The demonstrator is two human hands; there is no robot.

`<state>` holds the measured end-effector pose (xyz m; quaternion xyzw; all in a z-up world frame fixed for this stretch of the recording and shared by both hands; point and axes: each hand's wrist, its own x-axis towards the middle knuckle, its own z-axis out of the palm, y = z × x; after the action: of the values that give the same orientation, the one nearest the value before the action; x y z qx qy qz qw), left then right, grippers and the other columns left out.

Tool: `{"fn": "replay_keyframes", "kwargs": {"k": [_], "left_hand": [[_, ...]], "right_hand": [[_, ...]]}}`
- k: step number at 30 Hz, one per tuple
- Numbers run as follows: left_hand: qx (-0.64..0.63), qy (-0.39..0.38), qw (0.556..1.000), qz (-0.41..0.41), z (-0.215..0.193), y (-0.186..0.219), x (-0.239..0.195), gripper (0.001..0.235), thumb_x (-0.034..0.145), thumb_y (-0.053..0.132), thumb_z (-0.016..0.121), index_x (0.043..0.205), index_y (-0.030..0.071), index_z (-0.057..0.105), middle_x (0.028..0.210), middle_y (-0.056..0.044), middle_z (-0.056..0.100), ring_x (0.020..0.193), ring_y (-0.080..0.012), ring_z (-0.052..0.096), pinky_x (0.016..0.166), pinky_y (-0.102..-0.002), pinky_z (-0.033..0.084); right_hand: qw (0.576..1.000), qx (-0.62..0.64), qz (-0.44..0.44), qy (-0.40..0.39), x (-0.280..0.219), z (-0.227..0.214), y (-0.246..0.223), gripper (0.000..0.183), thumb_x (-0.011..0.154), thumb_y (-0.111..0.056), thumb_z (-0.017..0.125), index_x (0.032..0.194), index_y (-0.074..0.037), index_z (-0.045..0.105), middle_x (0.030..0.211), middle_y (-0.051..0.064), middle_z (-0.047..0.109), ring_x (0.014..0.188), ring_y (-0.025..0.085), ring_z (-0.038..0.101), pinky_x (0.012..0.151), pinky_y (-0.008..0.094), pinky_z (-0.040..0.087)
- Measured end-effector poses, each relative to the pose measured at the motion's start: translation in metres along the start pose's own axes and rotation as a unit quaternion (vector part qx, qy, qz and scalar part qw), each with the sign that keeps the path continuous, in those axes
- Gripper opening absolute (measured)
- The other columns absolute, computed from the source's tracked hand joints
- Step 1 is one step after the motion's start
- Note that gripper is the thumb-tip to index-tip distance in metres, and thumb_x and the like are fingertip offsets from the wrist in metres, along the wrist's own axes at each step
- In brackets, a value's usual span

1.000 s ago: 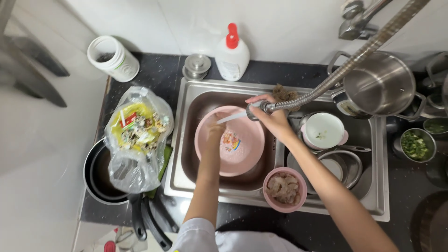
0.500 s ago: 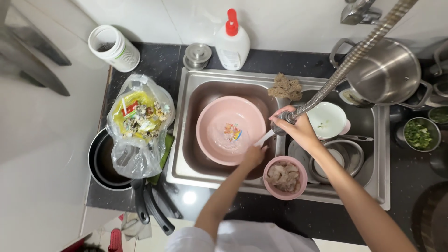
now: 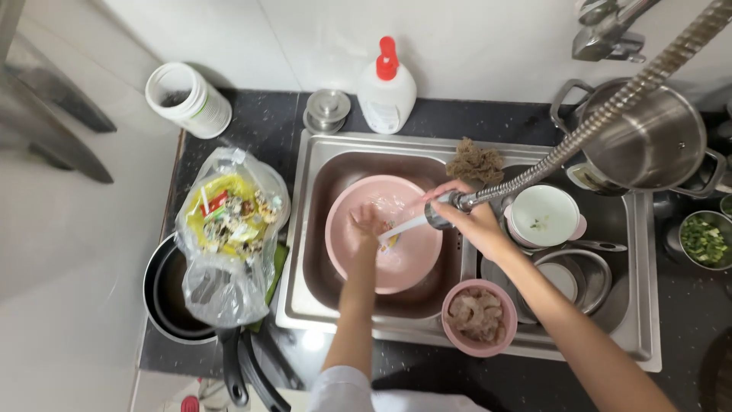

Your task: Peeling and washing shrimp in a kitchen sink.

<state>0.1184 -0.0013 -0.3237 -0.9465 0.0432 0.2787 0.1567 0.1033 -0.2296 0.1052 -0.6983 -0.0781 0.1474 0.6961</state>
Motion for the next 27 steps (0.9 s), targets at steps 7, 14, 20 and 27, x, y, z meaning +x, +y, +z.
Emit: {"fn": "replay_keyframes", "kwargs": {"k": [7,14,20,27], "left_hand": [[-0.300,0.277,0.913,0.006,-0.001,0.102,-0.049,0.075,0.096,0.053,0.044,0.160,0.017,0.029,0.168,-0.009,0.010,0.152,-0.0399,0.012,0.110,-0.076,0.009],[-0.196,-0.144,0.961,0.135,-0.046,0.023,-0.153,0.056,0.101,0.056,0.036,0.148,0.030,0.049,0.173,0.007,0.002,0.159,-0.0300,0.009,0.116,-0.077,0.021],[-0.464,-0.074,0.867,0.168,-0.061,0.091,-0.160,0.075,0.097,0.059,0.054,0.140,-0.001,0.050,0.144,-0.029,0.051,0.129,-0.0458,0.052,0.106,-0.054,0.042],[-0.456,0.073,0.879,0.121,0.018,0.136,-0.115,0.045,0.099,0.024,0.052,0.139,0.004,0.054,0.120,-0.028,0.064,0.094,-0.0453,0.070,0.080,-0.054,0.057]], "right_hand": [[0.997,-0.074,-0.004,0.007,-0.003,-0.022,0.007,0.013,0.094,-0.009,0.069,0.106,-0.006,0.065,0.112,0.006,0.074,0.105,0.013,0.066,0.093,0.030,0.053],[0.993,-0.112,0.016,0.018,-0.022,-0.027,-0.001,0.012,0.094,-0.009,0.068,0.104,-0.005,0.063,0.106,0.005,0.075,0.102,0.012,0.068,0.092,0.029,0.054],[0.993,-0.110,0.020,0.043,-0.032,-0.031,0.010,0.010,0.091,-0.005,0.067,0.101,-0.003,0.064,0.102,0.007,0.076,0.097,0.013,0.071,0.089,0.030,0.057],[0.990,-0.128,0.031,0.050,-0.048,-0.026,0.003,0.008,0.092,-0.006,0.066,0.100,-0.003,0.066,0.098,0.010,0.078,0.096,0.015,0.073,0.089,0.031,0.056]]}}
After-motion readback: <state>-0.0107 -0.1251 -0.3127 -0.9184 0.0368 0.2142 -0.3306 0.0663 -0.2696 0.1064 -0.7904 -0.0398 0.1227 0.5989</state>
